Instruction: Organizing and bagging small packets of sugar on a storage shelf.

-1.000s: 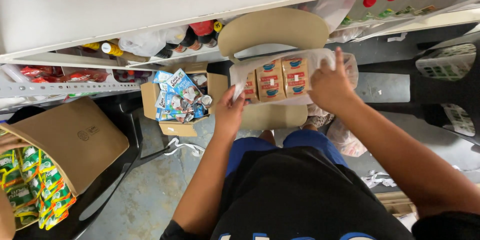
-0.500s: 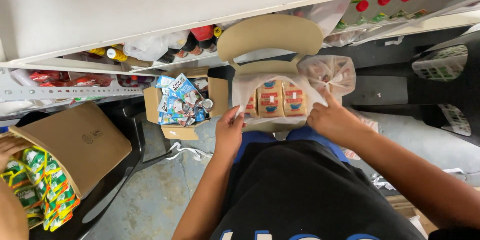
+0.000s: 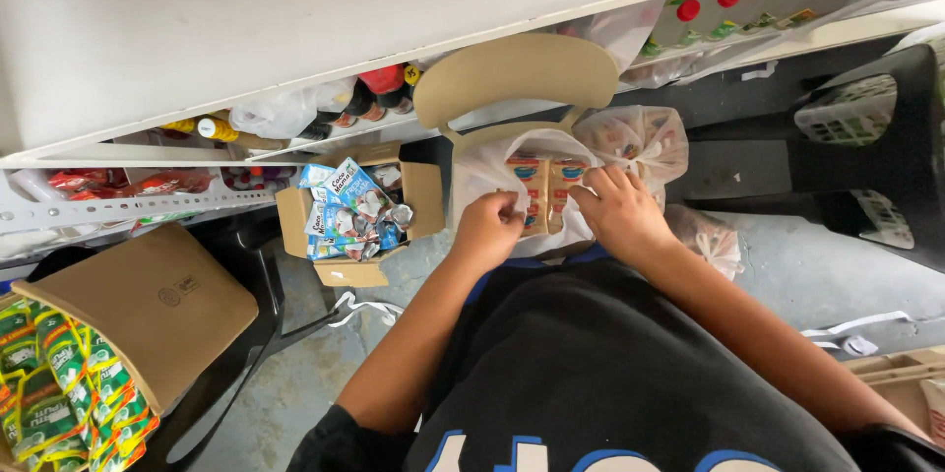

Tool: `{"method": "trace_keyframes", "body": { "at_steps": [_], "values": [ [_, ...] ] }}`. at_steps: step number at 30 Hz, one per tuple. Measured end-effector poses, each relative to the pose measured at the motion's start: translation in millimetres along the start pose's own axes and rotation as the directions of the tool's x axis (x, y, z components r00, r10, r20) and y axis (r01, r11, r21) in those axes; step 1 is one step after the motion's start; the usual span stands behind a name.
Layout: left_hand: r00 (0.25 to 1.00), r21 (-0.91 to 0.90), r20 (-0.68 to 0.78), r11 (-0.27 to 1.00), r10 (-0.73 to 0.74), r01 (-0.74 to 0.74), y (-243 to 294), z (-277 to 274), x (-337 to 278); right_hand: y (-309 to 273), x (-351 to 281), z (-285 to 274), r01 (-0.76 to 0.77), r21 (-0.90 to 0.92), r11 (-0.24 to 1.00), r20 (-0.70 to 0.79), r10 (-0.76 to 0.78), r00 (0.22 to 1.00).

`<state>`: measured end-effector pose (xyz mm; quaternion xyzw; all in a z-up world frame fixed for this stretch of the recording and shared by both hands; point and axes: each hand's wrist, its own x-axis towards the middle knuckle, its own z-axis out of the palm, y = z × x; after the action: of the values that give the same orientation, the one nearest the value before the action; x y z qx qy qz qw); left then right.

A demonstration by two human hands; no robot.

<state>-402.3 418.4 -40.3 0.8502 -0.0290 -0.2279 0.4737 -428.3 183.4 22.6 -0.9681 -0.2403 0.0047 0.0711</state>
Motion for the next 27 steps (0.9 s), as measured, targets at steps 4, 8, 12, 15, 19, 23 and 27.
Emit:
{"method": "trace_keyframes", "body": {
  "at_steps": [4,8,12,15,19,23,27],
  "values": [
    [0.999,-0.02,-0.037,0.999,0.026,-0.027,8.3,-2.0,-1.5,-3.5,-1.8,-3.8,-0.11,0.201,0.973,-0.169,0.145,0.975],
    [0.975,-0.166,-0.004,0.962,-0.22,0.217,28.5,-10.7,-1.1,11.8,-11.9,-10.0,-0.124,0.038,0.992,-0.114,0.128,0.985],
    [0.988,-0.326,0.032,0.933,-0.15,0.152,8.9,4.7,3.5,18.9,-15.4,-12.2,0.002,-0.002,1.0,-0.068,-0.002,0.998],
    [0.999,-0.342,0.045,0.939,-0.013,0.028,6.5,4.7,8.8,11.5,-12.3,-4.4,0.178,0.132,0.975,0.073,-0.189,0.979],
    [0.976,-0.241,0.014,0.948,0.216,-0.207,-21.2,10.7,36.1,-3.3,1.6,3.5,0.289,0.228,0.93,0.0,-0.297,0.955],
    [0.967,0.1,0.215,0.981,0.139,-0.164,-31.0,18.4,63.8,-23.0,17.9,6.1,0.483,0.02,0.875,0.127,-0.482,0.867],
    [0.972,0.319,0.189,0.927,0.139,-0.195,-25.6,14.2,83.3,-32.3,26.9,21.3,0.59,-0.374,0.716,0.12,-0.593,0.796]
  ]
}}
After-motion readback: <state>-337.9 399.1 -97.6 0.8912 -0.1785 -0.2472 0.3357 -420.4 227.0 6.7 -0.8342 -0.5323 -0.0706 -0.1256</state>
